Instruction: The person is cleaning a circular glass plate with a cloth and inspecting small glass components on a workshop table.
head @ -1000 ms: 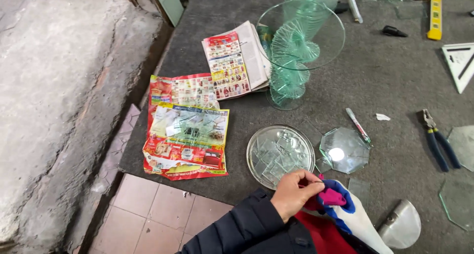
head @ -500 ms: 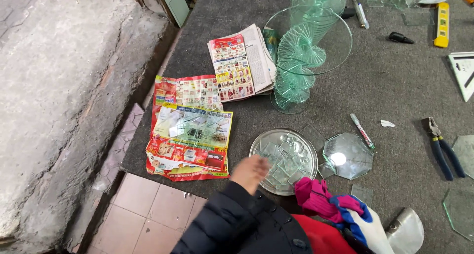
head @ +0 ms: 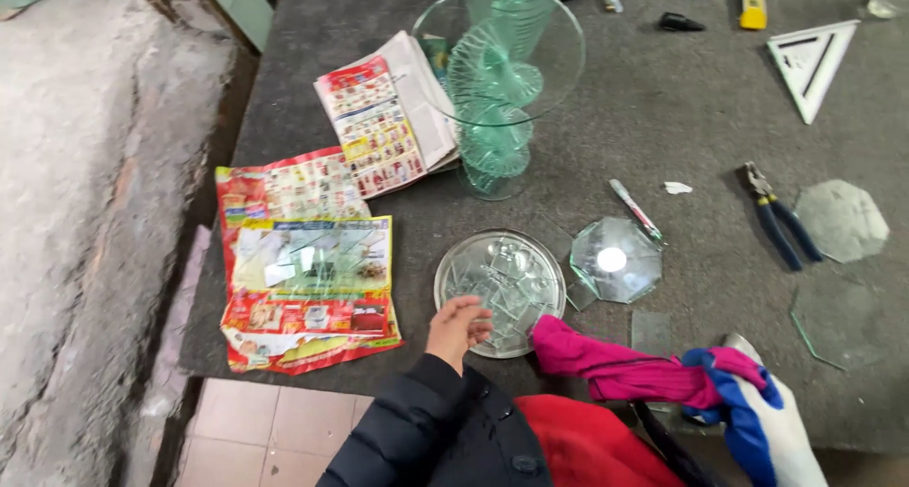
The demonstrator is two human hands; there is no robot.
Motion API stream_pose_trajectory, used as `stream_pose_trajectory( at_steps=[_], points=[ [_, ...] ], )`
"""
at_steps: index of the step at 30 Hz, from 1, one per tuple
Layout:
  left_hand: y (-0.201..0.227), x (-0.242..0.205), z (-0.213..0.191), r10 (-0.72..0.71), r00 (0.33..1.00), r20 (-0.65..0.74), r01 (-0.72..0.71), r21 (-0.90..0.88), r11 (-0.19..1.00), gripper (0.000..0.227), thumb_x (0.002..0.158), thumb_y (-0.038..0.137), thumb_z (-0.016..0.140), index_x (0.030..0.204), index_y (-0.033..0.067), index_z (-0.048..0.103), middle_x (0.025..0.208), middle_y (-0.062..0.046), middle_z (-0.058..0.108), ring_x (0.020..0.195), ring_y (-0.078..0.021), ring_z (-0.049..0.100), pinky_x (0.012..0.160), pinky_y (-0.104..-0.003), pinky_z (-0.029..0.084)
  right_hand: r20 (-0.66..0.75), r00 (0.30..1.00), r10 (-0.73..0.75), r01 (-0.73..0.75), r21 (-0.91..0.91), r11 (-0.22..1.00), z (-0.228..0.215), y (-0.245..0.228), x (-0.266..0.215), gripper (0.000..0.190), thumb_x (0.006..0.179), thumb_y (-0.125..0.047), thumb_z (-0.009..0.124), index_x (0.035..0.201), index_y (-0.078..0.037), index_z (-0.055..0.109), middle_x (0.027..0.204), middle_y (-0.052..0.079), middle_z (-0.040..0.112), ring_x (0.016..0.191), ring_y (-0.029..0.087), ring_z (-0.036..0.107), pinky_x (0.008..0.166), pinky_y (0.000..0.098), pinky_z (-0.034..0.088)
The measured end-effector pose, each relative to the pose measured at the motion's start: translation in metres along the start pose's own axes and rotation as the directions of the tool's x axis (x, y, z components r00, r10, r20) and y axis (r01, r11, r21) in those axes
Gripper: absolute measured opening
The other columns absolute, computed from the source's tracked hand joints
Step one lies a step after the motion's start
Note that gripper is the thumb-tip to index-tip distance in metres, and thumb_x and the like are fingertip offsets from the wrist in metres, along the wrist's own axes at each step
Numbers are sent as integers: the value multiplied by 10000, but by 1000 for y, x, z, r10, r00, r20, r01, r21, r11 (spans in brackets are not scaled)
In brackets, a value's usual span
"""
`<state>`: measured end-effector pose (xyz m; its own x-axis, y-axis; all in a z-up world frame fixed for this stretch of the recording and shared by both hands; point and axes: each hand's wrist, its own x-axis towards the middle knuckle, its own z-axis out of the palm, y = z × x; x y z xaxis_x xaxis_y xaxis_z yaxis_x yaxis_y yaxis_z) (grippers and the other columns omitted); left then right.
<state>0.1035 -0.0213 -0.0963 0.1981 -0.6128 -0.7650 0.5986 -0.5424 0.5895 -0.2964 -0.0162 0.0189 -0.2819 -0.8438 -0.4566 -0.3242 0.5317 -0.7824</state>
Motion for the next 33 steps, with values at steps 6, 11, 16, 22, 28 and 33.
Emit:
stream_pose_trajectory(
  at_steps=[6,11,16,22,28,33],
  points=[
    [-40,38,34,410,676,612,-662,749,-25,291,1022,233,699,1308,181,679,1277,-89,662,1168,-382,636,1145,-510,457,160,789,-593,608,-340,717,-45,29,4,266,1090,-20,556,1171,-91,799,1228,49,802,1082,185,797,893,337,720],
    [-31,78,66,241,439,866,-503,459,-732,364,880,71,779,1222,163,694,1213,-97,623,1116,-345,592,892,-496,523,220,537,-815,811,-402,426,-49,44,22,460,815,-39,807,1271,-81,760,1297,82,785,1264,294,741,1208,400,535],
    [-22,103,76,49,370,928,-445,223,-867,263,908,76,774,1133,188,697,1195,-70,605,1095,-317,581,931,-487,486,228,565,-793,800,-384,460,-35,40,6,464,832,15,757,1285,-83,751,1281,48,806,1198,269,767,1146,396,566],
    [-11,119,81,-138,280,950,-477,13,-879,194,985,0,661,1089,165,666,1078,-58,641,1023,-280,564,1010,-488,477,297,673,-677,739,-305,601,-24,26,-5,588,796,89,572,1304,-146,751,1286,72,790,1128,269,810,1051,373,588],
    [-3,130,72,-160,116,980,-480,-86,-873,108,1046,45,627,1071,147,655,1038,-67,671,984,-270,582,925,-460,500,329,644,-691,764,-326,557,-20,37,2,567,831,36,625,1352,-163,725,1335,19,799,1207,275,780,1075,406,591],
    [9,130,70,-221,72,973,-544,-147,-826,198,1023,27,661,1184,142,653,1053,-95,729,1019,-299,653,948,-481,504,339,662,-669,750,-321,579,-16,26,-2,642,767,117,608,1352,-119,720,1328,49,803,1222,288,769,1140,416,554]
  ],
)
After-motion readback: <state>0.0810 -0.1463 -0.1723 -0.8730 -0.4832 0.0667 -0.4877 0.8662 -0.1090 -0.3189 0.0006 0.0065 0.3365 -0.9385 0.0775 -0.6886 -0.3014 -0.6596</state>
